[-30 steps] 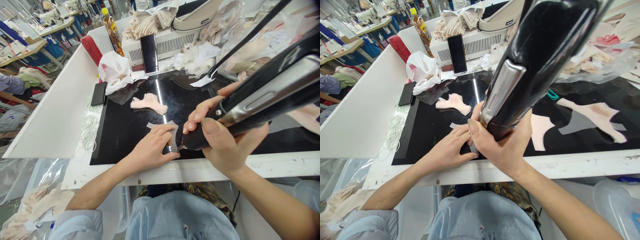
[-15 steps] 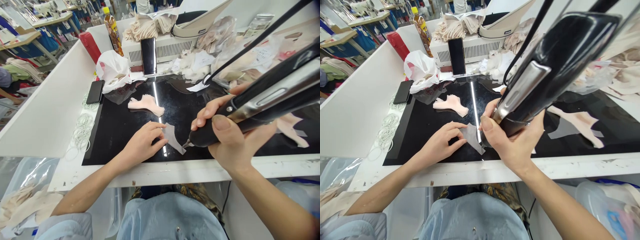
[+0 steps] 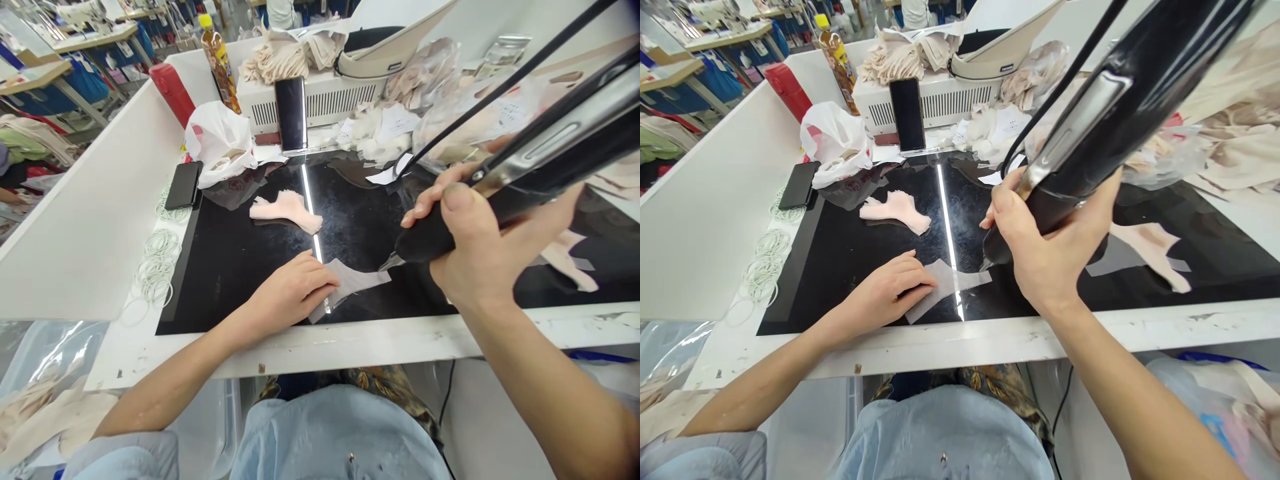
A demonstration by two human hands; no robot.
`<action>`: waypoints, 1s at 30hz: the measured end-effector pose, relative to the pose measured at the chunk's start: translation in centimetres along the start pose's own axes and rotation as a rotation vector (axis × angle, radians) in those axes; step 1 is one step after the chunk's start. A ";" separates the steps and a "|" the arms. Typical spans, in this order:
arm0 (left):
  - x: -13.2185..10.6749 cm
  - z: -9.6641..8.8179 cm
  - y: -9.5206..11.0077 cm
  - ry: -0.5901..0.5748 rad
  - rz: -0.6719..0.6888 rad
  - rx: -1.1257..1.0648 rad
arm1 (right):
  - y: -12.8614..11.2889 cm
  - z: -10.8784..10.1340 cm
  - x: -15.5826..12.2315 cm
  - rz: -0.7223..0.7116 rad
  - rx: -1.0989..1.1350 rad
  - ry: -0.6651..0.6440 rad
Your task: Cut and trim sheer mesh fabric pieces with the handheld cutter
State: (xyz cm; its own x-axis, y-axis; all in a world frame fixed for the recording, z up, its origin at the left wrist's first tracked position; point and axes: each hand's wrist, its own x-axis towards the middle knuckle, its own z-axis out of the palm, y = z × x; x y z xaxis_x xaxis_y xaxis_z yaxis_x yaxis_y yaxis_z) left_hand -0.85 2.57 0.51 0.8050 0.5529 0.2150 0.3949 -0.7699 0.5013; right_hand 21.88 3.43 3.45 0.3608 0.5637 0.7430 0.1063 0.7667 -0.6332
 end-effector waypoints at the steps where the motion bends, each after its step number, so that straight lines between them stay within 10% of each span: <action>1: 0.1 0.0 -0.2 0.008 0.003 0.000 | -0.2 0.4 -0.1 0.004 0.009 0.009; 11: 0.1 0.0 -1.0 -0.095 -0.030 -0.060 | -2.3 4.9 -2.2 0.123 0.099 -0.011; 30: 0.1 -0.3 -0.3 -0.121 -0.063 -0.049 | -3.8 3.7 -2.8 0.218 0.084 -0.039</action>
State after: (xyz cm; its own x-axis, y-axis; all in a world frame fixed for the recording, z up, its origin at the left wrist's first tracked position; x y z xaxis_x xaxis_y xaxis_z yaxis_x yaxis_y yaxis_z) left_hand -1.02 2.99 0.65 0.8280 0.5548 0.0812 0.4262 -0.7168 0.5518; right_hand 17.03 0.08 4.56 0.3303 0.7287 0.6000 -0.0485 0.6479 -0.7602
